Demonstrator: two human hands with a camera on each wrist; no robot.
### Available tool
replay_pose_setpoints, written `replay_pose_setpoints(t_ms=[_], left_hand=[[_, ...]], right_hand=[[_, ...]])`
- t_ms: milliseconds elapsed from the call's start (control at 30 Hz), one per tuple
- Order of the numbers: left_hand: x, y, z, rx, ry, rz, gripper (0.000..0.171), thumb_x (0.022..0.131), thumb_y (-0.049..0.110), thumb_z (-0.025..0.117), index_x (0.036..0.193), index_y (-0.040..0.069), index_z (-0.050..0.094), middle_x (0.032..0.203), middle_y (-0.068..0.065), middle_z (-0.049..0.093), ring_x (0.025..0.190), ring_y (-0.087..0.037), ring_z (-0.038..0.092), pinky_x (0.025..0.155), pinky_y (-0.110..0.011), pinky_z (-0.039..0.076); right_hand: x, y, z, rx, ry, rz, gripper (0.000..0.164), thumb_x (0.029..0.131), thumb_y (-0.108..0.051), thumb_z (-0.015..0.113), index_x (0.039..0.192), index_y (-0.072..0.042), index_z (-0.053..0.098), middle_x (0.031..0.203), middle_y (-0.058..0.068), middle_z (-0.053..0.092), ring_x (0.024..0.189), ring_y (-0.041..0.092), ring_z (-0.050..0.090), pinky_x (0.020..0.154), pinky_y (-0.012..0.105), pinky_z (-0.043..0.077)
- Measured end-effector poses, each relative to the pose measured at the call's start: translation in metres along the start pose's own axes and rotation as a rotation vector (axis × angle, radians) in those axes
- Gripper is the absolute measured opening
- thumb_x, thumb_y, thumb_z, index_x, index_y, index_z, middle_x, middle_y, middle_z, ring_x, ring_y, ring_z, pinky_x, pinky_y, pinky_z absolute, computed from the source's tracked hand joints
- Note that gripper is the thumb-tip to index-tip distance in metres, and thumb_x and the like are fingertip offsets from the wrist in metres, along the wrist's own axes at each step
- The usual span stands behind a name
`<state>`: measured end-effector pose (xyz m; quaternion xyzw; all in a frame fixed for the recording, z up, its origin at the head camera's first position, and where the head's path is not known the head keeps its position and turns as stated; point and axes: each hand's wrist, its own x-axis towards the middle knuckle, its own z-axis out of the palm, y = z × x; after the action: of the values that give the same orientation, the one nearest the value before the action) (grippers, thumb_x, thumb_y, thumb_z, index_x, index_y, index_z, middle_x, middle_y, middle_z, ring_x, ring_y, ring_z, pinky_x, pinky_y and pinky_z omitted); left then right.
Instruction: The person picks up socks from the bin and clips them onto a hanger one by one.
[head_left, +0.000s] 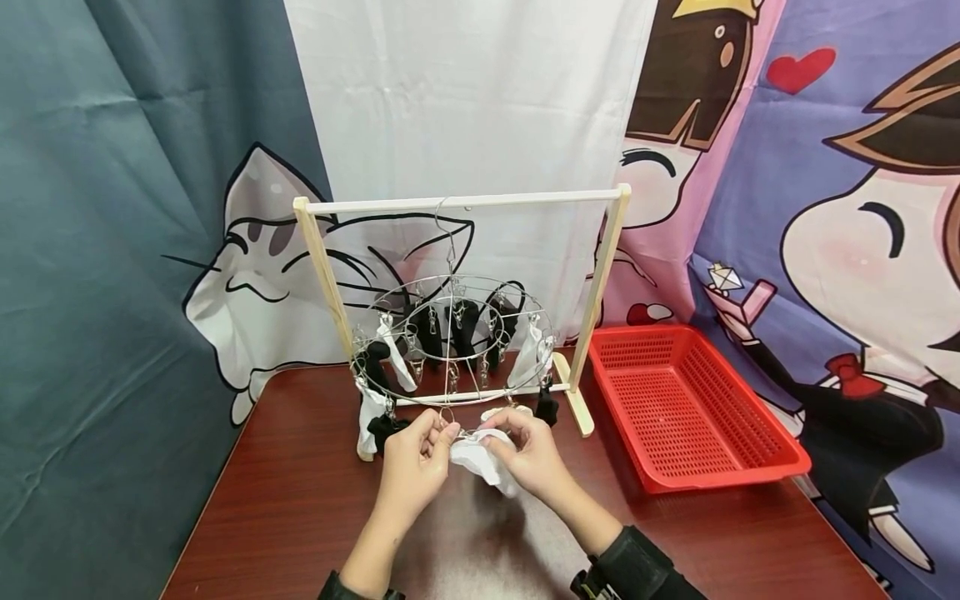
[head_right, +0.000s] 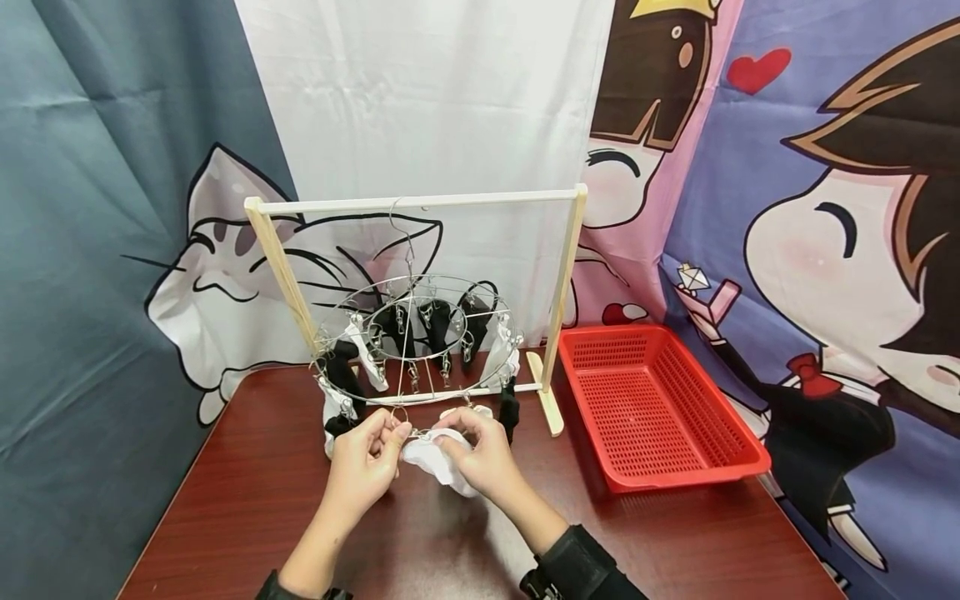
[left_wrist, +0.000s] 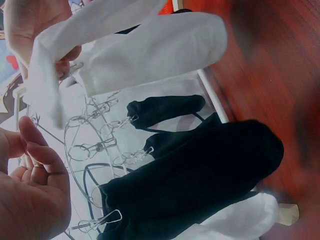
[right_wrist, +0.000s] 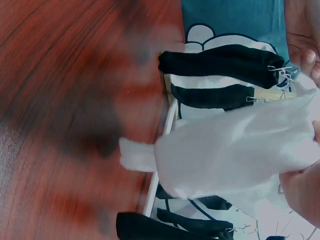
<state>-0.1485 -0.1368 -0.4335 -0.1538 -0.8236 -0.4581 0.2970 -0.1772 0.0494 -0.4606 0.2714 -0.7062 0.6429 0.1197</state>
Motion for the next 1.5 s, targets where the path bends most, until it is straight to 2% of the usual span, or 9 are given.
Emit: replay_pose_setpoints(t_ms=[400, 633, 833, 933, 1033, 1167, 1300, 1367, 1500], left_hand=[[0.000, 0.003, -0.002, 0.018, 0.001, -0.002, 0.027, 0.091, 0.009, 0.075, 0.073, 0.018, 0.058, 0.057, 0.019, 0.040, 0.048, 0.007, 0.035, 0.041, -0.011, 0.028], [-0.001, 0.004, -0.001, 0.009, 0.001, 0.016, 0.026, 0.090, 0.007, 0.075, 0.074, 0.018, 0.059, 0.058, 0.018, 0.040, 0.048, 0.007, 0.035, 0.041, -0.010, 0.027], [0.000, 0.004, 0.000, 0.043, -0.016, -0.027, 0.017, 0.088, 0.008, 0.077, 0.081, 0.015, 0.064, 0.058, 0.016, 0.046, 0.049, 0.004, 0.041, 0.043, -0.013, 0.034], [-0.002, 0.003, 0.002, 0.097, -0.017, -0.064, 0.010, 0.087, 0.014, 0.081, 0.093, 0.012, 0.072, 0.059, 0.014, 0.054, 0.050, 0.004, 0.046, 0.045, -0.016, 0.040], [-0.006, 0.001, 0.003, 0.123, 0.017, -0.056, 0.026, 0.083, 0.019, 0.085, 0.107, 0.010, 0.076, 0.065, 0.010, 0.064, 0.054, 0.003, 0.053, 0.049, -0.017, 0.046], [-0.005, -0.005, 0.001, 0.102, 0.192, 0.066, 0.034, 0.080, 0.015, 0.088, 0.111, 0.009, 0.076, 0.082, 0.002, 0.073, 0.066, -0.006, 0.063, 0.056, -0.015, 0.050], [0.003, -0.015, -0.007, 0.148, 0.374, 0.162, 0.027, 0.086, 0.007, 0.080, 0.113, 0.009, 0.076, 0.109, -0.008, 0.073, 0.096, -0.026, 0.065, 0.083, -0.030, 0.052], [0.007, -0.021, -0.011, 0.183, 0.378, 0.158, 0.028, 0.089, 0.004, 0.075, 0.117, 0.009, 0.075, 0.123, -0.011, 0.070, 0.111, -0.033, 0.061, 0.095, -0.040, 0.048], [0.006, -0.031, -0.017, 0.228, 0.265, 0.110, 0.034, 0.093, 0.003, 0.070, 0.126, 0.010, 0.071, 0.140, -0.012, 0.061, 0.128, -0.035, 0.054, 0.103, -0.051, 0.045]], right_hand=[[-0.001, -0.005, -0.005, 0.123, -0.046, 0.153, 0.012, 0.091, 0.000, 0.072, 0.100, 0.008, 0.070, 0.089, 0.021, 0.073, 0.070, 0.007, 0.065, 0.059, 0.020, 0.052], [0.002, -0.004, -0.005, 0.155, -0.067, 0.102, 0.014, 0.092, 0.003, 0.070, 0.104, 0.009, 0.070, 0.093, 0.024, 0.073, 0.076, 0.006, 0.066, 0.062, 0.019, 0.052], [0.004, -0.007, -0.006, 0.135, -0.030, 0.079, 0.016, 0.092, 0.003, 0.069, 0.108, 0.008, 0.071, 0.097, 0.025, 0.072, 0.080, 0.008, 0.066, 0.064, 0.019, 0.052], [0.002, -0.008, -0.008, 0.056, 0.034, 0.026, 0.013, 0.094, 0.000, 0.069, 0.106, 0.003, 0.070, 0.096, 0.020, 0.073, 0.082, 0.009, 0.066, 0.068, 0.021, 0.054], [0.001, -0.009, -0.012, -0.118, 0.125, -0.125, 0.012, 0.092, 0.001, 0.071, 0.104, 0.000, 0.066, 0.097, 0.014, 0.069, 0.080, 0.012, 0.064, 0.067, 0.024, 0.055], [0.007, -0.009, -0.021, -0.426, 0.173, -0.346, 0.033, 0.090, 0.007, 0.068, 0.122, -0.002, 0.064, 0.119, 0.014, 0.059, 0.081, 0.014, 0.061, 0.065, 0.024, 0.054], [0.020, -0.007, -0.035, -0.620, 0.085, -0.424, 0.043, 0.093, 0.004, 0.066, 0.135, -0.007, 0.062, 0.133, 0.013, 0.058, 0.101, 0.019, 0.065, 0.086, 0.030, 0.055], [0.025, -0.004, -0.041, -0.651, 0.060, -0.420, 0.037, 0.093, 0.003, 0.066, 0.130, -0.006, 0.064, 0.129, 0.012, 0.061, 0.110, 0.023, 0.064, 0.095, 0.036, 0.053], [0.027, 0.001, -0.054, -0.654, 0.082, -0.371, 0.028, 0.093, 0.004, 0.066, 0.121, -0.002, 0.067, 0.123, 0.012, 0.064, 0.116, 0.027, 0.062, 0.101, 0.040, 0.049]])
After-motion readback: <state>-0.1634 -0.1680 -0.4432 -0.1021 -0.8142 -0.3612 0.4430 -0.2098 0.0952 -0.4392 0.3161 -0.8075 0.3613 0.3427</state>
